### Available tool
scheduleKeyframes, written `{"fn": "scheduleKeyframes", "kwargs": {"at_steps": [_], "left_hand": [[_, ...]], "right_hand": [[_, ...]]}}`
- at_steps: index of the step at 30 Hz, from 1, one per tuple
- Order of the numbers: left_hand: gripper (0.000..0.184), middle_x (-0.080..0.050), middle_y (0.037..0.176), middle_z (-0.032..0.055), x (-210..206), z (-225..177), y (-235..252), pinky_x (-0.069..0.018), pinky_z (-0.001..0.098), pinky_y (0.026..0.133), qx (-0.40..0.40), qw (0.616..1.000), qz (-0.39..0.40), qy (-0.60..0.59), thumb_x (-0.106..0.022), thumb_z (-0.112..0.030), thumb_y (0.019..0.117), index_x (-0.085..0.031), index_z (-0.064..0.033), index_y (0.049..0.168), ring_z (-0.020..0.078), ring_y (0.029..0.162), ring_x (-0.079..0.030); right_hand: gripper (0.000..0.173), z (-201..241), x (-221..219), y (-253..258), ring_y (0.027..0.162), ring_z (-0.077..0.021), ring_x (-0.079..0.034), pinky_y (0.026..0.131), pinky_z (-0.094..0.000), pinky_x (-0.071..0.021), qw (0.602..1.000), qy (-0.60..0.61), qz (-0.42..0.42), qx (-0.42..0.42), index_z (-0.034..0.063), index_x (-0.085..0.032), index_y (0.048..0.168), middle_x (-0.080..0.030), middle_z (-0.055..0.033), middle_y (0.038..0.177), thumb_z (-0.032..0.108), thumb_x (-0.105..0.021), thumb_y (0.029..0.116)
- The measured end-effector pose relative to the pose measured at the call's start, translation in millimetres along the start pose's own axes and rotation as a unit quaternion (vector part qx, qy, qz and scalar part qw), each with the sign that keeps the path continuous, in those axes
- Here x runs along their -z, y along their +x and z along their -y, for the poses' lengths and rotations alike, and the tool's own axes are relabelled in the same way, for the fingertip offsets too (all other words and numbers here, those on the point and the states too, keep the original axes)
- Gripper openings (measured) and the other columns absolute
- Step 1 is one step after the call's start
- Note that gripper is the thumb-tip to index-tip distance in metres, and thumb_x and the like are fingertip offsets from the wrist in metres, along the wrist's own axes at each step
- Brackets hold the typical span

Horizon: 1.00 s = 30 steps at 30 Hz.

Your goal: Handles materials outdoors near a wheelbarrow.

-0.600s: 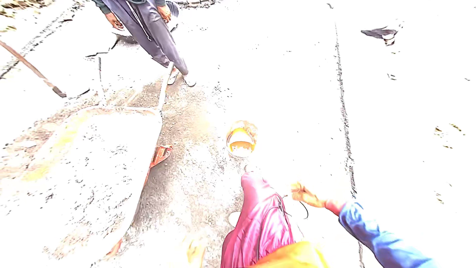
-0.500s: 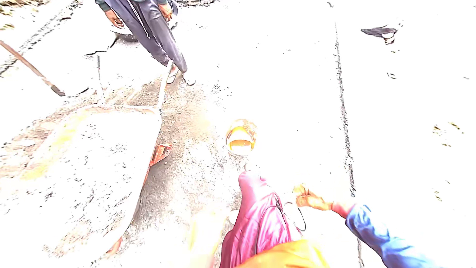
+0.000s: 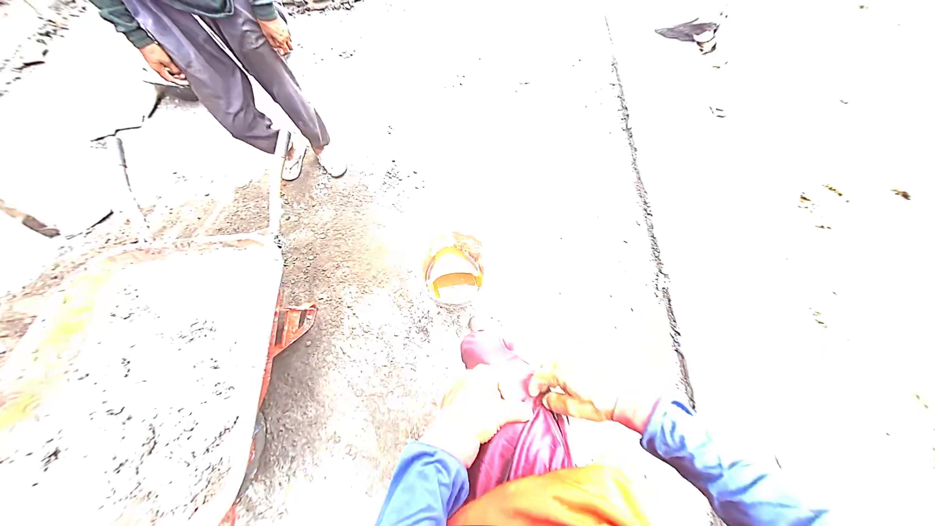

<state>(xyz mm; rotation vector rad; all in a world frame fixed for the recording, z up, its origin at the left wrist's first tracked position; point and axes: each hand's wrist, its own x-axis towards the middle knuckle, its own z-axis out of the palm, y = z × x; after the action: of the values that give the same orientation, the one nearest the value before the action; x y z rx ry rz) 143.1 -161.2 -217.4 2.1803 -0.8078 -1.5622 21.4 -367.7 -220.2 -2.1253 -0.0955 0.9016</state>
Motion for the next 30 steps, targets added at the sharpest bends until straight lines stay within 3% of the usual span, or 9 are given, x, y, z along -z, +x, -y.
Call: {"fn": "scheduleKeyframes", "kwargs": {"at_steps": [4,6,11,14,17,19,21,25,30], "left_hand": [[0.033,-0.071,0.104,0.0101,-3.0,-12.2,10.5,-0.0508,0.0548,0.091,0.012,0.998,0.006,0.053,-0.066,-0.043,0.0952,-0.074,-0.0106,0.098,0.0284,0.104,-0.066],[0.037,-0.072,0.111,0.0105,-4.1,-23.7,13.2,-0.0495,0.0567,0.093,0.049,0.995,-0.005,0.083,-0.066,-0.047,0.0928,-0.074,-0.0121,0.102,0.0295,0.109,-0.066],[0.056,-0.068,0.125,0.0113,-2.3,-40.3,19.3,-0.0463,0.0602,0.097,0.053,0.992,0.027,0.113,-0.066,-0.062,0.0884,-0.072,-0.015,0.118,0.0307,0.119,-0.063],[0.052,-0.066,0.132,0.0107,-10.5,-44.8,25.1,-0.044,0.0608,0.101,0.019,0.988,0.045,0.146,-0.065,-0.054,0.092,-0.068,-0.0163,0.127,0.0309,0.124,-0.06],[0.042,-0.067,0.132,0.0108,-10.9,-49.9,26.1,-0.0443,0.0613,0.101,0.04,0.989,0.051,0.129,-0.067,-0.04,0.094,-0.068,-0.015,0.128,0.0308,0.124,-0.061],[0.032,-0.072,0.112,0.0064,-8.4,-49.3,27.2,-0.0538,0.05,0.088,0.077,0.995,0.042,0.045,-0.065,-0.038,0.0961,-0.072,-0.0133,0.117,0.0219,0.103,-0.068],[0.029,-0.066,0.073,0.0009,-12.8,-39.6,32.8,-0.0523,0.0285,0.052,0.133,0.983,0.018,-0.122,-0.063,-0.038,0.0994,-0.067,-0.0095,0.098,0.0109,0.055,-0.061],[0.02,-0.067,0.069,0.0048,-5.2,-43.0,24.2,-0.0511,0.0255,0.045,0.177,0.969,0.076,-0.157,-0.074,-0.011,0.0875,-0.063,-0.0061,0.105,0.012,0.046,-0.06],[0.028,-0.061,0.062,-0.0002,-3.9,-53.6,16.5,-0.0445,0.0241,0.043,0.148,0.982,0.105,-0.044,-0.082,-0.026,0.0817,-0.066,-0.0121,0.099,0.009,0.043,-0.053]], "right_hand": [[0.04,-14.2,-7.9,-14.3,0.125,-0.0332,-0.059,0.109,-0.0504,-0.0456,0.988,0.047,-0.065,-0.132,0.0066,-0.063,0.135,-0.061,-0.0202,0.134,0.029,-0.047,0.1057],[0.04,-25.9,-14.0,-18.7,0.118,-0.0324,-0.064,0.104,-0.0501,-0.0492,0.981,0.092,-0.048,-0.165,0.0053,-0.062,0.137,-0.065,-0.0204,0.13,0.025,-0.048,0.1063],[0.031,-46.6,-40.7,-23.8,0.092,-0.021,-0.065,0.09,-0.0395,-0.0524,0.947,0.272,-0.075,-0.156,-0.0085,-0.062,0.123,-0.067,-0.0187,0.104,0.014,-0.05,0.1042],[0.014,-51.9,-46.9,-24.8,0.074,-0.0059,-0.054,0.072,-0.0273,-0.0466,0.946,0.282,-0.102,-0.121,-0.001,-0.061,0.087,-0.058,-0.0022,0.081,0.007,-0.053,0.096],[0.021,-35.4,-28.8,-30.9,0.078,-0.0183,-0.058,0.076,-0.0398,-0.0465,0.974,0.186,-0.057,-0.117,-0.0067,-0.067,0.089,-0.063,-0.0125,0.083,0.008,-0.054,0.0983],[0.023,-36.8,-29.2,-32.7,0.082,-0.0249,-0.061,0.077,-0.0463,-0.047,0.984,0.134,-0.051,-0.106,-0.0047,-0.068,0.09,-0.064,-0.0156,0.085,0.011,-0.054,0.0982],[0.024,-36.8,-29.5,-34.8,0.087,-0.0286,-0.063,0.081,-0.0486,-0.0478,0.987,0.111,-0.051,-0.108,-0.0043,-0.07,0.093,-0.066,-0.0182,0.089,0.011,-0.053,0.0989],[0.024,-40.9,-34.7,-35.9,0.092,-0.0302,-0.063,0.084,-0.0482,-0.0486,0.987,0.105,-0.06,-0.109,-0.0043,-0.071,0.097,-0.067,-0.0198,0.094,0.011,-0.052,0.0995],[0.026,-44.6,-40.3,-31.5,0.09,-0.0315,-0.064,0.084,-0.0506,-0.0489,0.988,0.099,-0.078,-0.092,-0.0043,-0.069,0.094,-0.067,-0.0201,0.092,0.014,-0.052,0.1004]]}}
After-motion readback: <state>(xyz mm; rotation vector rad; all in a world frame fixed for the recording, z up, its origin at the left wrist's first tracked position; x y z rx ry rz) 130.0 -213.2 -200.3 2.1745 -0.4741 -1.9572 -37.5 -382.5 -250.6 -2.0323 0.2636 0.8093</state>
